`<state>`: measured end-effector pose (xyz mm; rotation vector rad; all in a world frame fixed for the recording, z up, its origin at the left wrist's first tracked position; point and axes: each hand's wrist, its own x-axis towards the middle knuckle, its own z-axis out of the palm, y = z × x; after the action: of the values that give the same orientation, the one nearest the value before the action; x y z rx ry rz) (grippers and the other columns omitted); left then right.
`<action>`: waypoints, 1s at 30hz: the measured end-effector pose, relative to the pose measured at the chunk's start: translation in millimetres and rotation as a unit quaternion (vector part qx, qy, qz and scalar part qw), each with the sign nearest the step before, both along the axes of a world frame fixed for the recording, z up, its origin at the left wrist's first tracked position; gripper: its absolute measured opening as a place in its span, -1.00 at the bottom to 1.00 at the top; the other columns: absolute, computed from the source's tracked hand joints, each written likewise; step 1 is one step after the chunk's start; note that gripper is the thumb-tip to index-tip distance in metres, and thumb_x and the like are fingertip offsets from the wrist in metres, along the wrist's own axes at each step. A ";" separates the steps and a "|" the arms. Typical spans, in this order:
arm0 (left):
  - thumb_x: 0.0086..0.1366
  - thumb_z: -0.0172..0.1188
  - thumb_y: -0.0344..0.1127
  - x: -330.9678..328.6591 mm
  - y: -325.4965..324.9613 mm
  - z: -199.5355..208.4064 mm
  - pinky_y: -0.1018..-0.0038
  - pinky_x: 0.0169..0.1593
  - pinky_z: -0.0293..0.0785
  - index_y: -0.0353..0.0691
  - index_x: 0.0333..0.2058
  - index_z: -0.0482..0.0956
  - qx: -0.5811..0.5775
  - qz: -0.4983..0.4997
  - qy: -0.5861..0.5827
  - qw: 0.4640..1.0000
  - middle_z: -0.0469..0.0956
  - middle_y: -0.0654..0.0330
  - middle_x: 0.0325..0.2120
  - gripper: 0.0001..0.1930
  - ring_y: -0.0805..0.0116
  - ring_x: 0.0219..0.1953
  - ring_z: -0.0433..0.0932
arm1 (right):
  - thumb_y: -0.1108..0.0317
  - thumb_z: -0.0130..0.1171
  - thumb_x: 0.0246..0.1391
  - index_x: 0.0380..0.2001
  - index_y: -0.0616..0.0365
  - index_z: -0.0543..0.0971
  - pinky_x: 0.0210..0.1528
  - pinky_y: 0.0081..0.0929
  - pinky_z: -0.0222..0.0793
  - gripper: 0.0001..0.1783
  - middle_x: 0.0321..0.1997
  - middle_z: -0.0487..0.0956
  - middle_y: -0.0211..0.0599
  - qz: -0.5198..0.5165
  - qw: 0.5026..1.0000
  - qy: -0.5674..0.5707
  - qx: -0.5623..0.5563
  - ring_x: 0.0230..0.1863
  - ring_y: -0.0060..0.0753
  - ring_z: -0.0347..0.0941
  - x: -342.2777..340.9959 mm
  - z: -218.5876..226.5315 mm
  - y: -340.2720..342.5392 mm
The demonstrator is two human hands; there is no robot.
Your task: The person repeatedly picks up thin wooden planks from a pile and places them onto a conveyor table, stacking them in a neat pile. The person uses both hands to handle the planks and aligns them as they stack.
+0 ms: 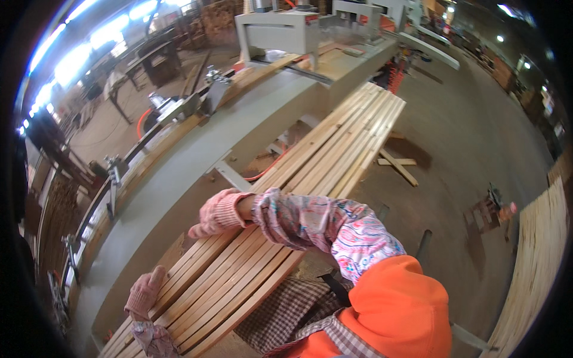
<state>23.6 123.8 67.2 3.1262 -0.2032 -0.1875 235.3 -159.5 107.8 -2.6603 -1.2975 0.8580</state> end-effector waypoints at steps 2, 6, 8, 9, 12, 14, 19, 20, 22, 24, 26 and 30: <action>0.40 -0.01 -0.24 -0.8 -6.9 8.7 0.18 -0.25 0.55 0.06 0.04 0.41 0.002 0.022 0.026 0.999 0.61 0.05 -0.31 -0.74 0.02 -0.20 0.60 | 0.01 -0.25 0.36 -0.02 -0.18 0.54 -0.22 -0.24 0.57 -0.61 -0.17 0.64 -0.27 0.125 0.990 -0.040 0.040 -0.21 -0.18 0.61 -1.5 3.1 -2.6; 0.42 -0.11 -0.06 11.4 -23.7 30.9 0.22 -0.11 0.52 0.01 0.01 0.49 -0.061 0.113 0.132 0.983 0.64 0.01 -0.27 -0.68 0.02 -0.14 0.59 | -0.06 -0.40 0.40 0.07 -0.13 0.43 -0.16 -0.05 0.53 -0.52 -0.19 0.60 -0.05 0.190 0.979 -0.074 0.000 -0.14 0.09 0.56 -0.7 -0.7 -4.8; 0.42 -0.16 0.05 18.2 -38.9 50.2 0.24 -0.03 0.49 0.00 -0.01 0.54 -0.110 0.149 0.179 0.966 0.64 0.00 -0.23 -0.59 0.00 -0.12 0.59 | -0.08 -0.44 0.40 0.03 -0.07 0.46 -0.10 -0.04 0.51 -0.47 -0.17 0.59 -0.01 0.181 0.981 -0.069 0.024 -0.10 0.13 0.55 2.8 -11.8 -8.2; 0.42 -0.15 -0.06 21.6 -33.2 42.9 0.23 -0.12 0.51 0.03 0.04 0.46 -0.101 0.096 0.170 0.976 0.64 0.02 -0.26 -0.66 0.00 -0.16 0.60 | -0.05 -0.42 0.40 0.01 -0.01 0.48 -0.08 -0.04 0.49 -0.47 -0.18 0.59 0.02 0.160 0.986 -0.056 -0.002 -0.10 0.11 0.55 5.4 -14.3 -7.7; 0.43 -0.09 -0.12 11.2 -24.6 36.9 0.23 -0.21 0.57 0.07 0.11 0.43 -0.060 0.070 0.148 0.985 0.65 0.10 -0.29 -0.67 0.01 -0.25 0.63 | -0.09 -0.34 0.36 -0.11 0.16 0.54 -0.06 -0.05 0.46 -0.41 -0.20 0.60 0.06 0.128 0.991 -0.042 -0.003 -0.17 0.13 0.54 -0.9 -1.6 -2.8; 0.39 -0.07 0.06 11.5 -35.1 44.5 0.24 -0.11 0.54 0.07 0.02 0.55 -0.080 0.176 0.128 0.973 0.66 0.12 -0.26 -0.62 0.03 -0.21 0.62 | -0.13 -0.23 0.29 -0.33 0.26 0.61 -0.09 -0.08 0.44 -0.35 -0.30 0.60 0.10 0.062 0.998 -0.020 0.006 -0.25 0.17 0.53 -6.1 5.3 2.3; 0.32 -0.10 0.32 23.7 -49.0 68.5 0.30 0.07 0.45 0.03 -0.13 0.70 -0.142 0.333 0.202 0.910 0.68 0.16 -0.24 -0.43 0.14 -0.08 0.59 | -0.18 -0.14 0.23 -0.28 0.12 0.65 -0.06 -0.16 0.42 -0.40 -0.29 0.62 0.02 0.039 0.999 -0.004 0.011 -0.19 0.09 0.53 -8.2 11.9 2.7; 0.33 -0.16 0.33 23.0 -43.4 64.9 0.33 0.02 0.47 0.02 -0.15 0.71 -0.126 0.294 0.191 0.928 0.69 0.17 -0.29 -0.39 0.15 -0.14 0.61 | -0.19 -0.14 0.23 -0.25 0.09 0.66 -0.04 -0.18 0.42 -0.40 -0.27 0.62 0.00 0.042 0.999 0.000 0.019 -0.17 0.08 0.52 -8.3 12.7 2.9; 0.32 -0.20 0.35 21.7 -37.9 62.5 0.32 0.01 0.47 0.02 -0.17 0.72 -0.151 0.283 0.191 0.928 0.69 0.16 -0.32 -0.36 0.16 -0.16 0.62 | -0.12 -0.05 0.23 -0.11 0.00 0.67 0.00 -0.31 0.42 -0.50 -0.14 0.66 -0.17 0.033 0.999 0.006 0.030 -0.12 -0.13 0.55 -10.1 15.5 5.5; 0.32 -0.23 0.37 25.6 -38.4 62.3 0.31 0.00 0.48 0.00 -0.20 0.72 -0.184 0.276 0.189 0.924 0.69 0.15 -0.34 -0.33 0.17 -0.17 0.62 | -0.05 0.02 0.22 -0.08 0.01 0.67 -0.03 -0.42 0.42 -0.54 -0.15 0.68 -0.25 -0.034 0.994 0.060 0.082 -0.15 -0.31 0.55 5.2 -9.1 4.7; 0.32 -0.26 0.38 24.8 -39.8 63.1 0.30 0.00 0.48 -0.03 -0.22 0.73 -0.224 0.296 0.184 0.910 0.69 0.14 -0.36 -0.30 0.17 -0.17 0.62 | 0.02 0.13 0.19 -0.05 0.04 0.66 -0.10 -0.58 0.41 -0.59 -0.22 0.68 -0.35 -0.101 0.976 0.140 0.134 -0.21 -0.56 0.51 13.7 -20.1 3.7; 0.30 -0.18 0.38 29.9 -29.9 41.8 0.28 0.01 0.48 -0.05 -0.23 0.73 -0.187 0.348 0.161 0.904 0.69 0.12 -0.32 -0.32 0.14 -0.14 0.61 | -0.11 0.15 0.15 -0.02 0.03 0.65 -0.14 -0.45 0.45 -0.48 -0.31 0.67 -0.27 -0.129 0.974 0.139 0.121 -0.28 -0.44 0.52 19.7 -14.0 1.3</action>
<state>53.5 93.9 108.9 2.5276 0.7669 -0.5568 255.1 -158.2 93.8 -2.3484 -0.9039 0.9262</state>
